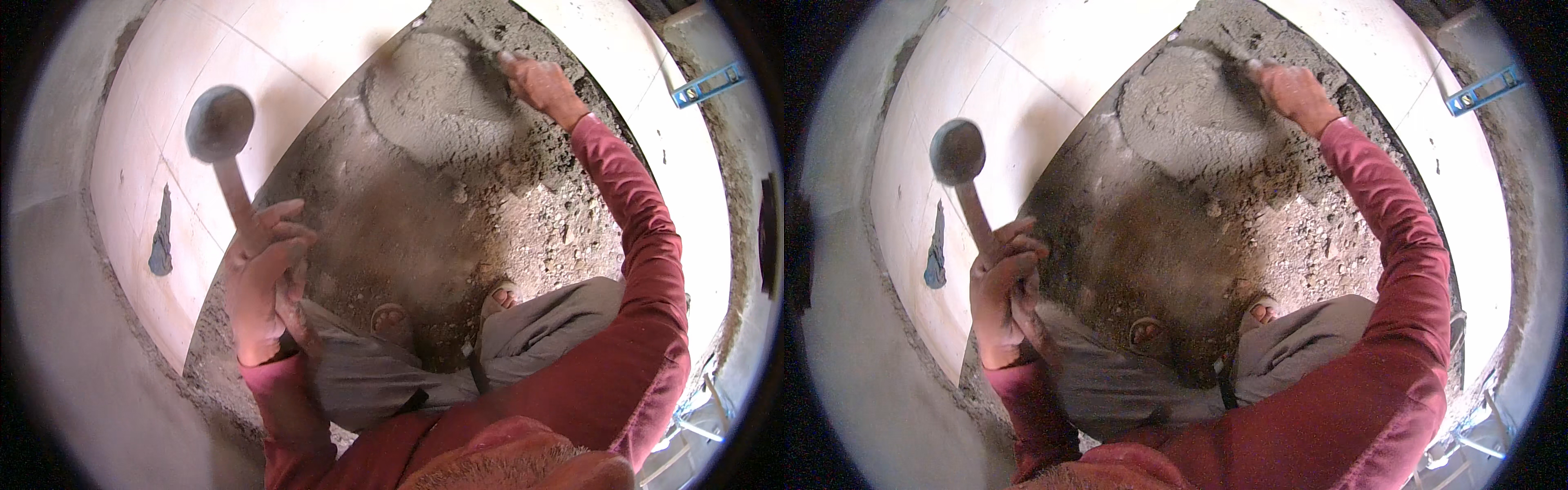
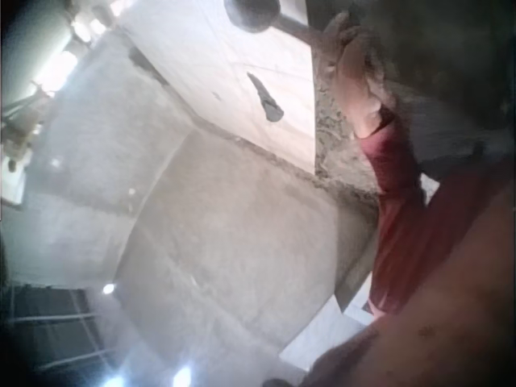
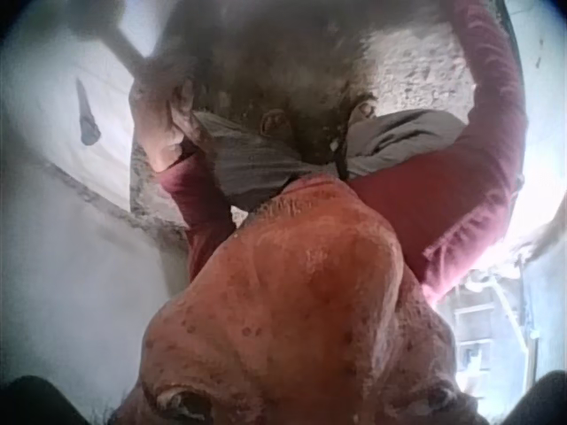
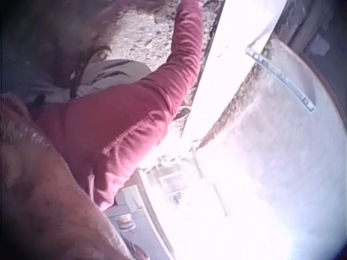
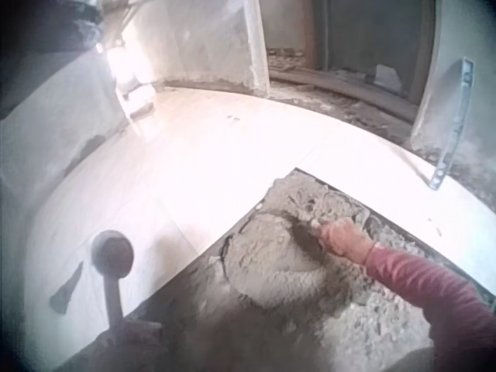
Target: The person spreads mortar onto the subfloor using a trowel, positions a ceramic tile, and taps it into place using a rubber mallet and their hands.
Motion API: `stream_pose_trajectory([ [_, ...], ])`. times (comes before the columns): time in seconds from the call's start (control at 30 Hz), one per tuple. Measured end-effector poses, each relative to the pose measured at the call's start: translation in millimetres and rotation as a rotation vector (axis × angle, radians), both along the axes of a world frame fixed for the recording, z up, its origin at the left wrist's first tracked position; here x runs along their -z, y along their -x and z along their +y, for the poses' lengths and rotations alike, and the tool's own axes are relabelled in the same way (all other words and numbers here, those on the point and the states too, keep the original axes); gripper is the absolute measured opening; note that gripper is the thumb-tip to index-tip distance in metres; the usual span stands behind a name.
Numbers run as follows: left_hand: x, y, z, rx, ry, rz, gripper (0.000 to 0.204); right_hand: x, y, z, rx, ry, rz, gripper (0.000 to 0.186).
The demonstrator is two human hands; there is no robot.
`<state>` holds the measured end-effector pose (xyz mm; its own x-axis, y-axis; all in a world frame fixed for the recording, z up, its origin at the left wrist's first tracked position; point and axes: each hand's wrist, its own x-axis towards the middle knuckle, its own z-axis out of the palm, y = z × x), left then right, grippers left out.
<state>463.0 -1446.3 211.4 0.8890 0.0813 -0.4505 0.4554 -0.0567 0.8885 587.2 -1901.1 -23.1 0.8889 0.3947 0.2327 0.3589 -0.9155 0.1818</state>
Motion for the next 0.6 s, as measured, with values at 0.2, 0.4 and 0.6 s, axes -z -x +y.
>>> stream_pose_trajectory([
  [0.2,-4.1,4.2,-3.8,0.142,-0.091,-0.066,0.042,23.8,5.3,25.8,0.158,0.122,0.311,0.027],
  [0.4,-7.3,6.7,-5.3,0.107,-0.020,-0.142,0.038,-33.9,38.6,120.4,-0.034,0.057,0.459,0.029],
  [0.6,-11.4,16.3,3.1,0.105,0.070,-0.091,0.042,-40.4,39.2,121.7,-0.210,-0.200,0.153,0.047],
])
